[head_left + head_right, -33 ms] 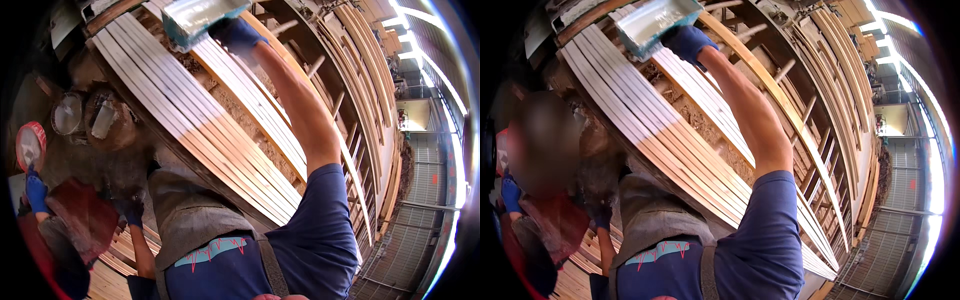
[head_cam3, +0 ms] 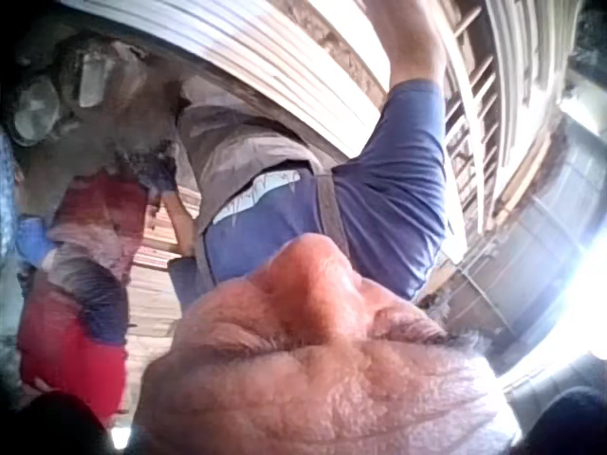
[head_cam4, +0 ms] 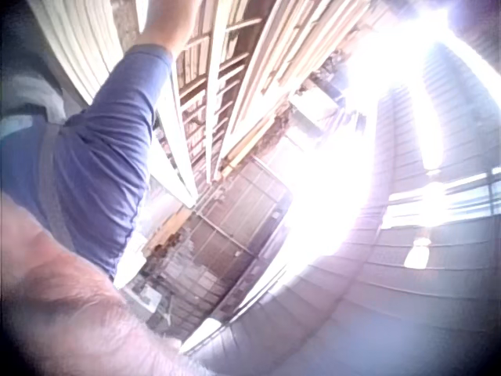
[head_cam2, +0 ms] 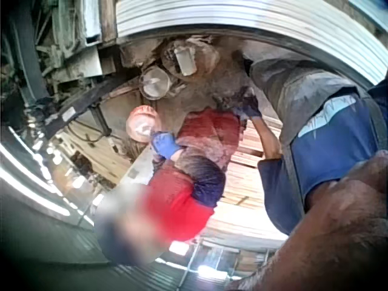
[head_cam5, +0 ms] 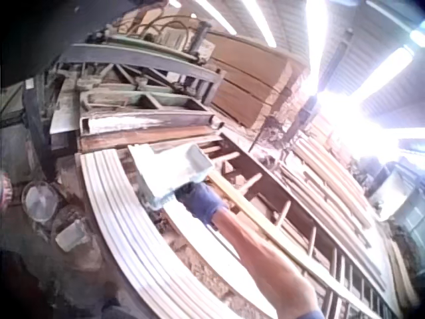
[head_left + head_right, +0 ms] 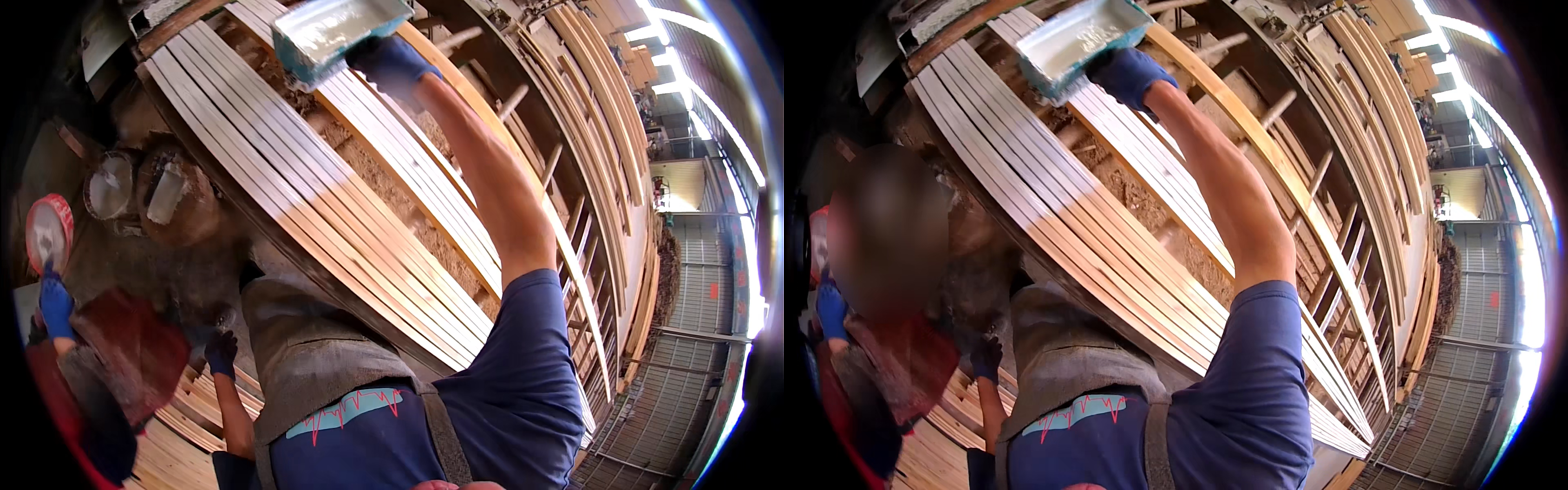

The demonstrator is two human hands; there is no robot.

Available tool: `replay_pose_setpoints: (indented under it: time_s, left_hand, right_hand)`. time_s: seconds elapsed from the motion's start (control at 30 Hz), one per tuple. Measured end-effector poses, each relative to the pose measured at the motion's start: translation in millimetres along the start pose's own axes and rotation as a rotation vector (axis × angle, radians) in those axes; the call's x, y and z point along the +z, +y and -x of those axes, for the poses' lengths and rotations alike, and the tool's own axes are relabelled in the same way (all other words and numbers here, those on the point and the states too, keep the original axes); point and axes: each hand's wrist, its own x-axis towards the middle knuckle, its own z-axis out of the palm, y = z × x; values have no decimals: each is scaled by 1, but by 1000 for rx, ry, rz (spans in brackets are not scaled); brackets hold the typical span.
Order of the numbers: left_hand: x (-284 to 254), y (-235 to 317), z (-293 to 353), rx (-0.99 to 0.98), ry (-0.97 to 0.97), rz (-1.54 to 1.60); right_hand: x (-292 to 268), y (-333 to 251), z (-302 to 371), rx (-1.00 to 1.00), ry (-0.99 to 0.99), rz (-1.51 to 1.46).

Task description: The person carries a large wooden panel and places it on a stack. They then repeatedly pick up long wooden planks, place them on a metal rack, and use a brush to sweep the planks. The person also picks up a bucket and scrapes its interior with a stick.

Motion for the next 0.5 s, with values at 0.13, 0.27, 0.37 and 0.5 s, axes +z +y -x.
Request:
replay_pose_setpoints:
  time_s: [0.13, 0.27, 0.37, 0.5]
  left_hand:
    - [-36, -59, -5, 295, -221, -808]
    - [64, -74, 39, 402, -148, -1146]
    - [109, -121, 52, 669, -476, -847]
    - [164, -201, 154, 562, -367, -690]
  right_hand:
    - [-1, 124, 123, -138, -24, 329]
    - [-20, 188, 265, -118, -118, 235]
    - [-60, 191, 380, -29, -228, 264]
    - [-101, 248, 532, 120, -259, 240]
